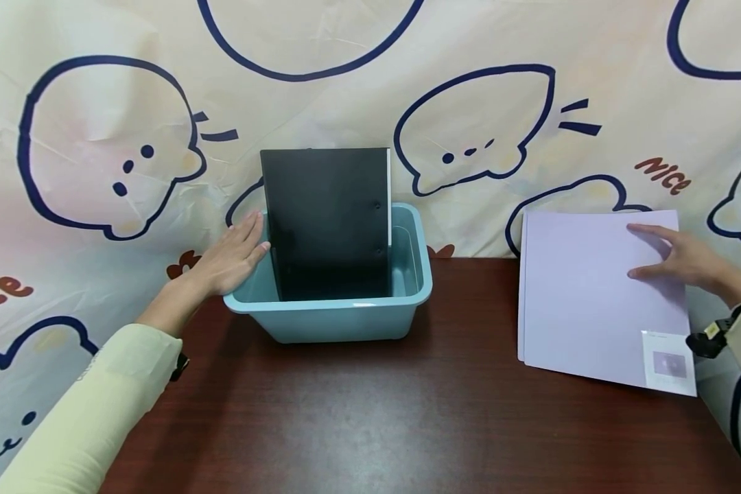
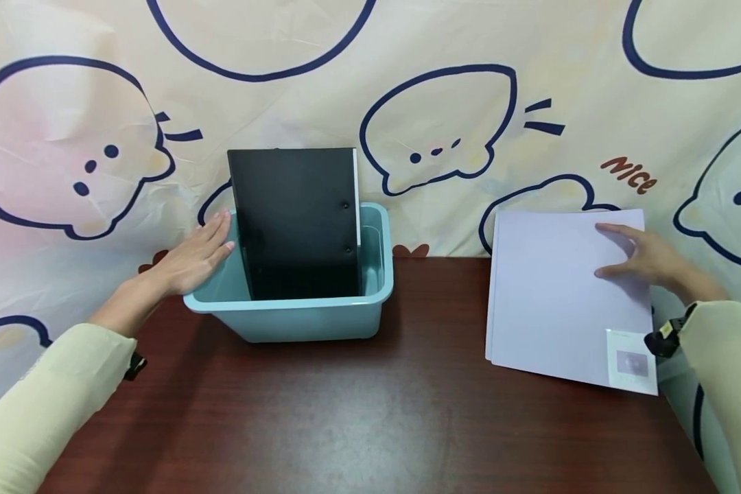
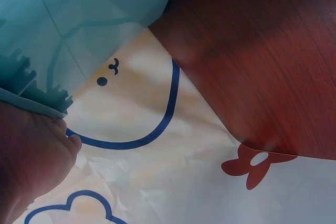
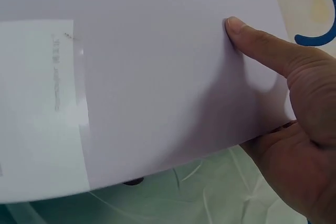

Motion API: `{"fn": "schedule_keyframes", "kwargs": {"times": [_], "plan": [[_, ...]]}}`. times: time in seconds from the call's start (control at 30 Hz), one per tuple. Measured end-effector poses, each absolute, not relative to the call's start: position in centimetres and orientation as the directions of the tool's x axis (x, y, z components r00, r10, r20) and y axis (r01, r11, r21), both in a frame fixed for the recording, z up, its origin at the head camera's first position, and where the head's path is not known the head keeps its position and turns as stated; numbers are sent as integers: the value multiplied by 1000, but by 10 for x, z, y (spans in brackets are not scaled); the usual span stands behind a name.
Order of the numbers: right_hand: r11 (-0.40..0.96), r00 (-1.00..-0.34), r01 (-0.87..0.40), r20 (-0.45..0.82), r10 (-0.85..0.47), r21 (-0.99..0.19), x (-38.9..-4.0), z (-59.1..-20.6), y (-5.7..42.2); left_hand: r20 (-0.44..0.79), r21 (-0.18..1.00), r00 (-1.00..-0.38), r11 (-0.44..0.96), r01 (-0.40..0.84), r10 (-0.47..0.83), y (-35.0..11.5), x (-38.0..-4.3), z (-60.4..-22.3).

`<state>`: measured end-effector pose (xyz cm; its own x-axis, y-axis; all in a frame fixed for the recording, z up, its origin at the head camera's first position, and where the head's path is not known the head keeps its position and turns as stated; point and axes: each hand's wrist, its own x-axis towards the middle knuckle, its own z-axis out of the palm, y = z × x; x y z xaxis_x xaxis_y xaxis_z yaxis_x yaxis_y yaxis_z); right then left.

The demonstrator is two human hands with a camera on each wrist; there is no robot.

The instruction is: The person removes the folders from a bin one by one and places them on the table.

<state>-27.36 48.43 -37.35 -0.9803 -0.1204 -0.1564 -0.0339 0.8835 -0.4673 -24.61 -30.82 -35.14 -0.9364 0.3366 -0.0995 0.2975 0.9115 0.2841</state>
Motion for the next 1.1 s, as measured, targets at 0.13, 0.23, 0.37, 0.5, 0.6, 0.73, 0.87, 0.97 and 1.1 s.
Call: {"fn": "schedule_keyframes", "kwargs": {"times": [0.13,0.23,0.37,0.5,0.6,0.73,0.87,0.97,1.1], "plan": [[907,-976,-55,-169,-137,-417,-278,-378,485,-97,295,-938,909,293,333,-310,-244,-352],[914,-972,-67,-179,-150,-401,-281,-381,486,-92,302,-940,909,288,329,-310,-243,-353],[924,-970,-79,-185,-158,-374,-284,-389,488,-84,306,-942,908,285,324,-311,-243,-354],[927,-959,-74,-227,-167,-369,-286,-395,489,-80,303,-943,909,286,323,-312,-243,-353],[924,-949,-66,-262,-175,-376,-288,-397,489,-78,303,-943,909,288,325,-312,-243,-354],[935,-943,-84,-276,-186,-344,-290,-403,489,-79,303,-943,909,287,324,-312,-242,-353],[948,-943,-108,-271,-194,-299,-292,-410,490,-75,307,-944,908,285,322,-310,-242,-354],[949,-941,-116,-272,-199,-294,-293,-415,491,-71,306,-944,908,287,322,-310,-243,-354],[947,-939,-131,-271,-214,-292,-294,-421,491,-71,302,-944,909,288,322,-309,-244,-354]]}}
